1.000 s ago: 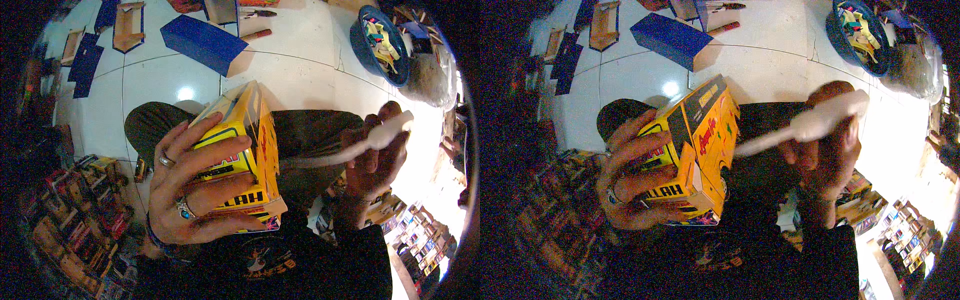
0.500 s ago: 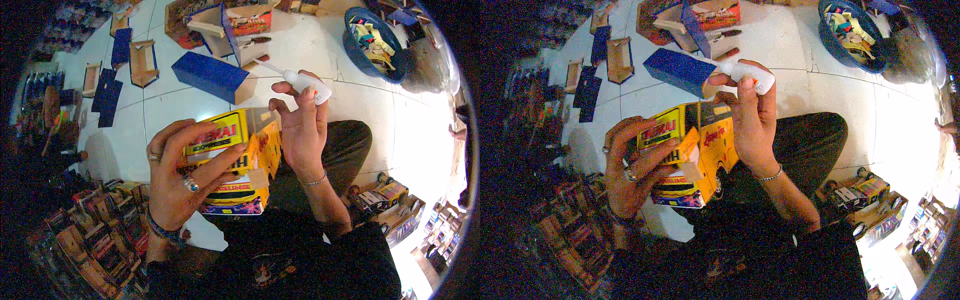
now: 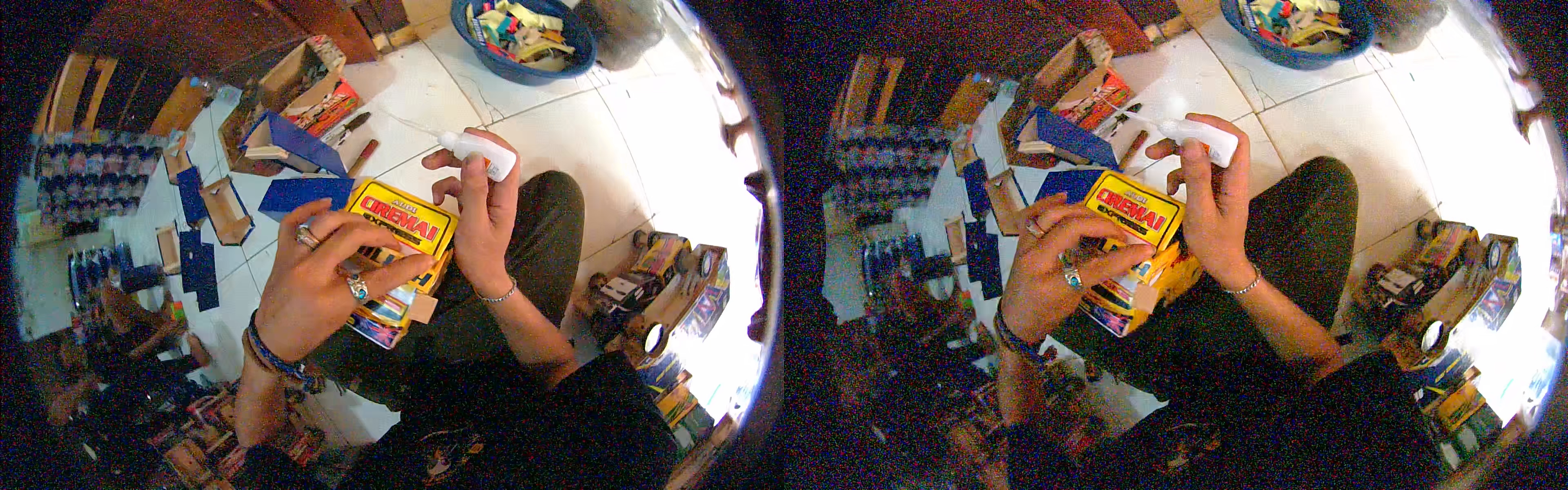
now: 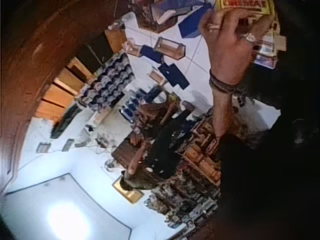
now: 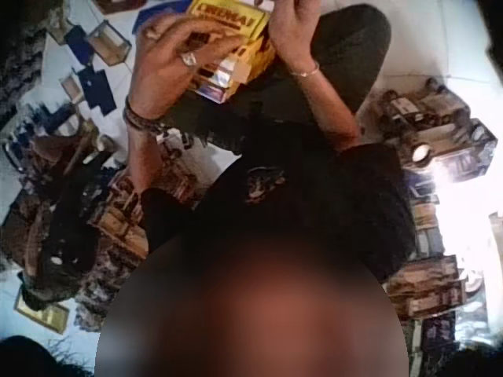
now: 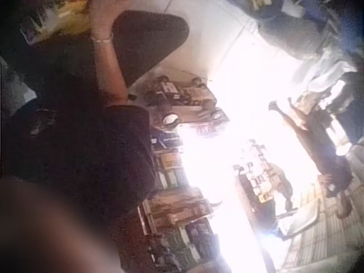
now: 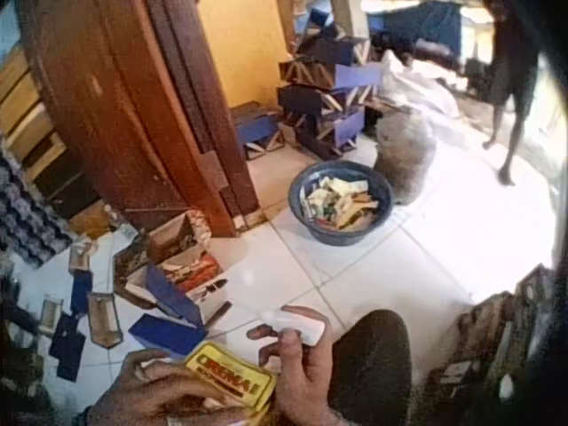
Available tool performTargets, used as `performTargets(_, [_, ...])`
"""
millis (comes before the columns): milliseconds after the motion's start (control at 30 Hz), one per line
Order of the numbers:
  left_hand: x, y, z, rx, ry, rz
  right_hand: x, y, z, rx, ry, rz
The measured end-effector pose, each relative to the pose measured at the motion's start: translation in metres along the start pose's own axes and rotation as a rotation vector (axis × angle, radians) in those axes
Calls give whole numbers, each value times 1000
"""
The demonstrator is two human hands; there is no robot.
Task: The person sits on the floor and applies glue from a white bottle to the edges of a yellow cardboard box. They press the glued edges together to seal the box and repeat the process on different sides.
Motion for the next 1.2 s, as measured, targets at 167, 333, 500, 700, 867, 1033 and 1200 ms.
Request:
performTargets(167, [12, 41, -42, 53, -50, 4, -56, -43, -8, -80, 106, -4])
performTargets(333, [16, 68, -49, -25, 9, -26, -66, -46, -3, -96, -2, 6])
performTargets(500, [40, 103, -38, -281, 169, 287, -103, -48, 9, -88, -11, 14])
performTargets(700, [75, 132, -28, -294, 364, 74, -115, -30, 10, -92, -3, 68])
performTargets(867, [87, 137, -16, -303, 430, 37, -121, -30, 22, -118, 69, 7])
performTargets(1033, [96, 134, -19, -253, 432, -27, -127, -27, 18, -150, 73, 24])
performTargets(1200, [103, 135, -25, -266, 455, -47, -135, -26, 14, -161, 29, 78])
Point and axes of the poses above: each hand's wrist, its own z-axis away from the middle knuckle, its own x-axis out of the palm, y = z × x, the point moved 5 cm from there along -z, towards the middle knuckle, and after that the axes turned 8 degrees about -z, right-handed, at the moved point
